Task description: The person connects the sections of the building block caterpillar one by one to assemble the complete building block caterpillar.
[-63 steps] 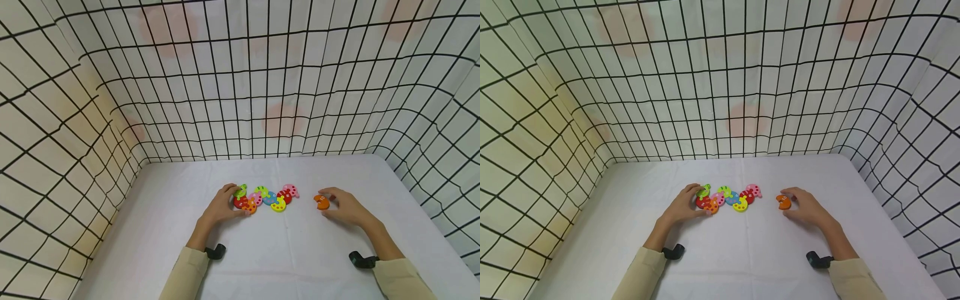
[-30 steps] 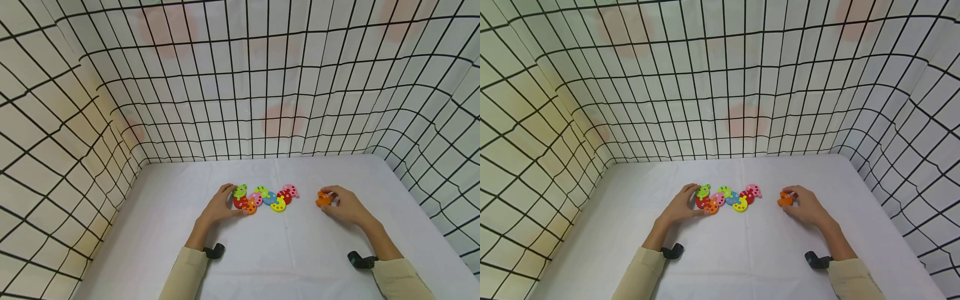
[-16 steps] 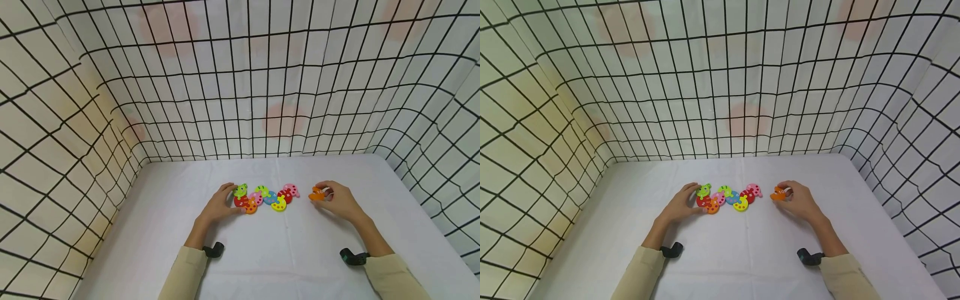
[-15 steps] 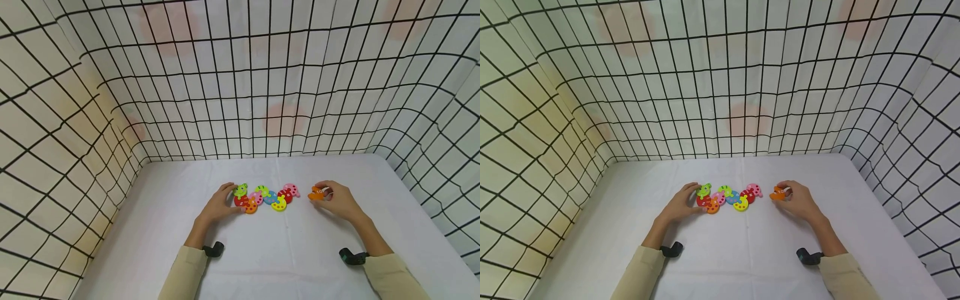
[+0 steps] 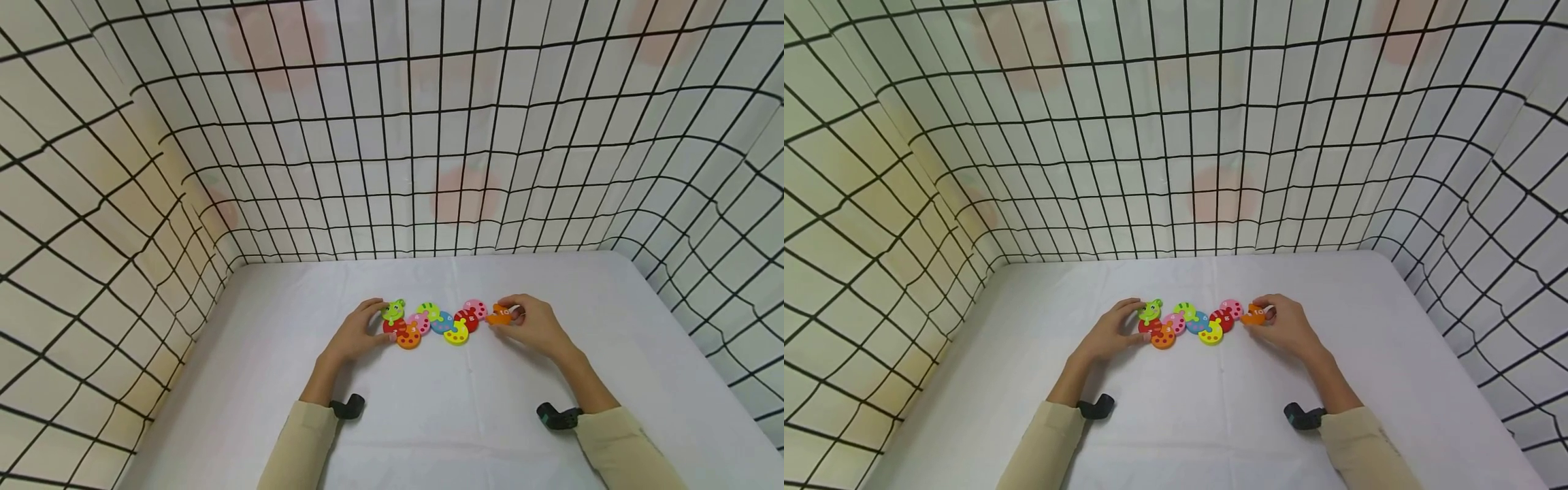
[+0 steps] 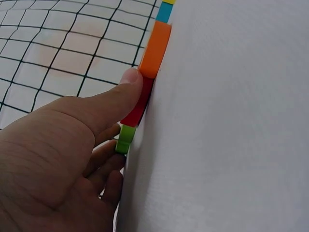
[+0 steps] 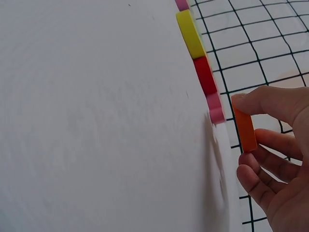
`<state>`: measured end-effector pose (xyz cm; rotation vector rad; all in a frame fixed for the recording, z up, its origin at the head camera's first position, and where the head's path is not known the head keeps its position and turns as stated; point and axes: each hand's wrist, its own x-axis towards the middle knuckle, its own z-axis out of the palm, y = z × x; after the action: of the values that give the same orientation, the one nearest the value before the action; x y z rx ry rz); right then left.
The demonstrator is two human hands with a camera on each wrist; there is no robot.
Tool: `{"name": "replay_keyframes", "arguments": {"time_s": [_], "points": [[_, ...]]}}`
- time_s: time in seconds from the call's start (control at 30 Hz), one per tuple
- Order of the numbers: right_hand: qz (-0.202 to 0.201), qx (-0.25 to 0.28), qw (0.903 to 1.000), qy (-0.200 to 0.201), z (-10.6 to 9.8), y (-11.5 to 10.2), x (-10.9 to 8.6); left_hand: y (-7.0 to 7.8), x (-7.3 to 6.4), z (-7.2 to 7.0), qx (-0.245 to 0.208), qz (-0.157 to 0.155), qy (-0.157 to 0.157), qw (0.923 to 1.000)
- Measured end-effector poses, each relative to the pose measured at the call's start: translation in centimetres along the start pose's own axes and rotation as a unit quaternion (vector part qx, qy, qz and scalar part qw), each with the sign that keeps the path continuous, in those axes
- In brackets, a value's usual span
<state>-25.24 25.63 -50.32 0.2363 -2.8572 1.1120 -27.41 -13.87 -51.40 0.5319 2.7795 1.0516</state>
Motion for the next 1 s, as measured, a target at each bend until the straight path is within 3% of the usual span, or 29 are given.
{"name": "replay_keyframes", "arguments": {"time_s": [0.7,1.0], "points": [[0.021,-0.011,0.9997,-0.009,1.2,-1.0,0.5,0.1,-0.1,0.5,-0.002,0.001,0.012,0.9999],[0.060,-0.029,0.9974,-0.028,1.6,-1.2,0.5,-0.1,0.1,0.5,-0.001,0.011,0.010,0.9999]]}}
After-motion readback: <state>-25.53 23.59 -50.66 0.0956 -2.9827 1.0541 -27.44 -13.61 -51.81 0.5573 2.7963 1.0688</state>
